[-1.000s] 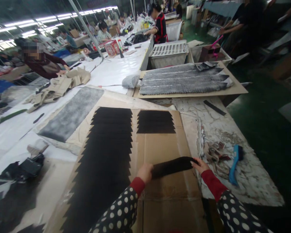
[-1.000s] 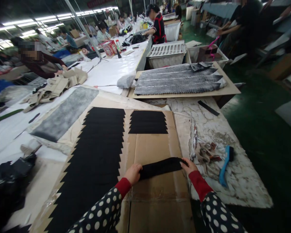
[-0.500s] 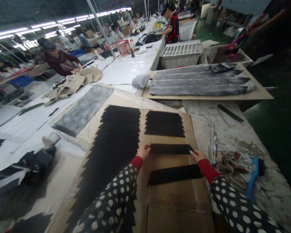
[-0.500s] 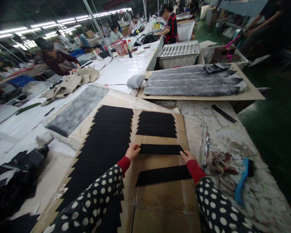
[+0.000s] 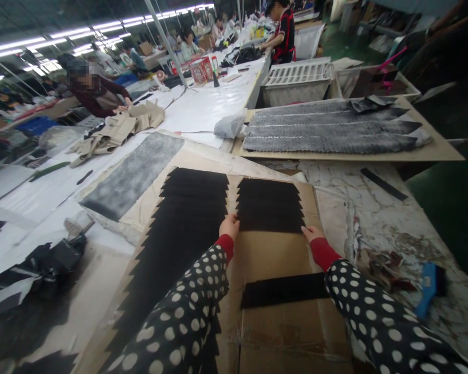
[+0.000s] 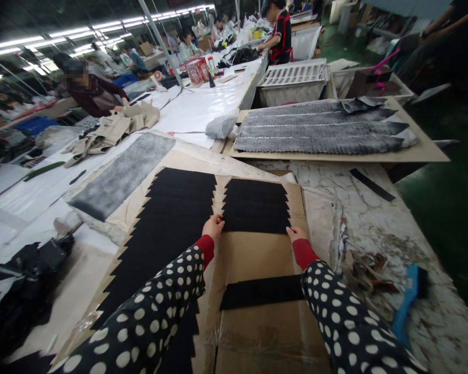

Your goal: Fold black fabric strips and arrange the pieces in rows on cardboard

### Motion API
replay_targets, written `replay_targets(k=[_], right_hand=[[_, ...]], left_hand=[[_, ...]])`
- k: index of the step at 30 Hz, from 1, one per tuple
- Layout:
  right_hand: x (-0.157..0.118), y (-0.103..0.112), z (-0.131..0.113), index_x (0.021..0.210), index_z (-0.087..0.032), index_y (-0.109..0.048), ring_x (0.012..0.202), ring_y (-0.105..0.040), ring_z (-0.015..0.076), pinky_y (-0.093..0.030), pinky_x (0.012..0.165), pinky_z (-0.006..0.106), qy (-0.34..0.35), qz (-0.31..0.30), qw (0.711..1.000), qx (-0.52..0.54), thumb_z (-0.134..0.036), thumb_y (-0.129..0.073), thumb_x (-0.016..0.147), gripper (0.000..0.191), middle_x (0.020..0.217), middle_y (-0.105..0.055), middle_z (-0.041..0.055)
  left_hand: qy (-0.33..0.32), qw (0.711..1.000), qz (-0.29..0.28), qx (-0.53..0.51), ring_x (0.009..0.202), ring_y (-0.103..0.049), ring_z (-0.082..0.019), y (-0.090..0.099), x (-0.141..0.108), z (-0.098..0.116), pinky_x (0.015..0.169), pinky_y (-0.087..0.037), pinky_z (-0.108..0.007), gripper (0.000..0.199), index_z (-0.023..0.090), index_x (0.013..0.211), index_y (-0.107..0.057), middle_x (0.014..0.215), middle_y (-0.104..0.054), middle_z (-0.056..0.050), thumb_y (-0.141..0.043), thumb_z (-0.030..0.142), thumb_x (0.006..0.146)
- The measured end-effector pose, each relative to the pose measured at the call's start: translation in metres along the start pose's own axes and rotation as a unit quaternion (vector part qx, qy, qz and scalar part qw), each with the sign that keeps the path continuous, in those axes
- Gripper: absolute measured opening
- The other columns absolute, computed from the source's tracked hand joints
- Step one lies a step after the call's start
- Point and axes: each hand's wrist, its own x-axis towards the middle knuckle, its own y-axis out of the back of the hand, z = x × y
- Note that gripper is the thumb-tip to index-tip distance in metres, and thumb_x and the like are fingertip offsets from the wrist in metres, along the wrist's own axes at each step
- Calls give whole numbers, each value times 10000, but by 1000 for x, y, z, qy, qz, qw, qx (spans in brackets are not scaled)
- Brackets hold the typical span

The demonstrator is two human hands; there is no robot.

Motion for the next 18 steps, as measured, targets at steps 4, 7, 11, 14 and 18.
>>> replay_targets(k=[4,7,11,14,18], right_hand=[[4,-1,0,580,-161,-544,513,-465,132,-363,497,255,-9,1,1000,-13,-460,-482,635,310,541,-542,18],[4,0,0,557,-164,-531,463,-435,117,-337,456,245,-16,-7,999,-28,-495,-489,634,342,496,-512,5],[3,0,0,539,-167,-514,434,-408,109,-311,434,243,-27,-10,998,-55,-512,-477,652,364,465,-485,0],[3,0,0,576,-166,-533,469,-440,117,-333,465,247,-29,-15,997,-75,-473,-481,670,326,517,-521,10],[8,0,-1,592,-162,-539,504,-470,127,-359,505,254,-39,-22,993,-105,-416,-487,683,275,562,-540,23]], left_hand=[[-4,1000,-1,16,721,-559,-132,0,-1,0,646,-390,-224,228,218,975,-564,768,-611,-5,-515,241,753],[-8,1000,-3,27,734,-563,-134,0,-1,0,650,-394,-227,239,216,997,-551,785,-616,-8,-502,247,765],[-11,999,-7,45,757,-569,-142,0,0,1,657,-398,-232,243,219,1005,-542,811,-623,-15,-493,259,771],[-11,998,-9,60,769,-573,-148,1,0,2,664,-400,-238,237,222,1004,-534,821,-628,-19,-484,257,775],[-15,996,-12,86,775,-580,-163,2,-2,5,659,-402,-249,230,221,998,-523,814,-629,-26,-483,251,773]])
